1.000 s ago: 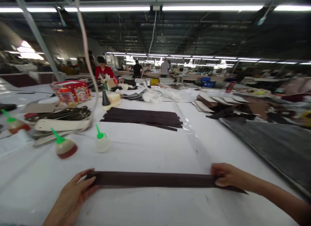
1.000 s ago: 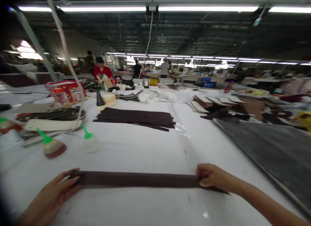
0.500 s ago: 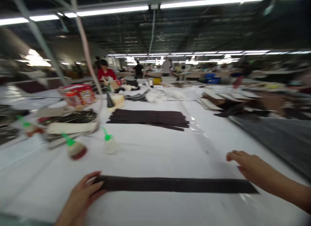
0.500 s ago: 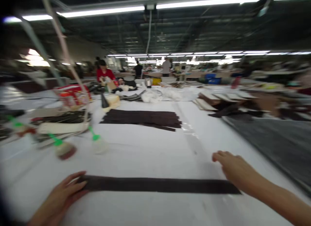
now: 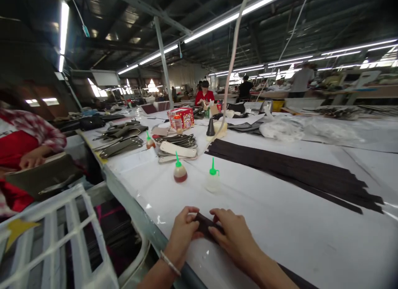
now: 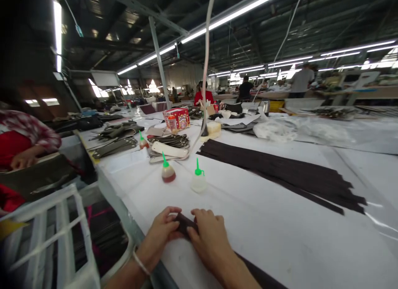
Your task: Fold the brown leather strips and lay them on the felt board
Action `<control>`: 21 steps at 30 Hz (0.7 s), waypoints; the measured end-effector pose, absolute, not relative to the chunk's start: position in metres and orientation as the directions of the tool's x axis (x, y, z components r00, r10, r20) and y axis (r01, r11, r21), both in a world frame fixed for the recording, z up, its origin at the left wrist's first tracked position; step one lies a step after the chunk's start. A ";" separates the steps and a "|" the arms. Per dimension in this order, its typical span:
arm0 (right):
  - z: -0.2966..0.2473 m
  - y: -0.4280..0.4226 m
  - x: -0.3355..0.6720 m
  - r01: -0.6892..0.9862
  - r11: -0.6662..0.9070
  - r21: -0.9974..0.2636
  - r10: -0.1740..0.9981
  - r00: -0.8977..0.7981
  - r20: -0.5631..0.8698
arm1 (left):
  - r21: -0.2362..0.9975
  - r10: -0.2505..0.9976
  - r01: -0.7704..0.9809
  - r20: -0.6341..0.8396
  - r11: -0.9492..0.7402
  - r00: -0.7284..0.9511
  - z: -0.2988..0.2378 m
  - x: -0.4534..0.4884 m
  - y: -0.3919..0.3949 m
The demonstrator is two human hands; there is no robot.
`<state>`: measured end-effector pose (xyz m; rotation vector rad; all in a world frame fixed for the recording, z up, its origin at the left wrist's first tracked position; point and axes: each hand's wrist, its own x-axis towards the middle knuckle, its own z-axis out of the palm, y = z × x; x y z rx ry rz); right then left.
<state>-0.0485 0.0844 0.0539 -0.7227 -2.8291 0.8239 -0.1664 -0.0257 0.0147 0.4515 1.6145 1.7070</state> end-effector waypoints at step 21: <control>0.027 0.086 -0.081 0.394 0.718 -0.574 0.466 -0.885 -0.023 | 0.156 0.912 0.985 0.409 -0.077 0.006 0.013 -0.195 -0.068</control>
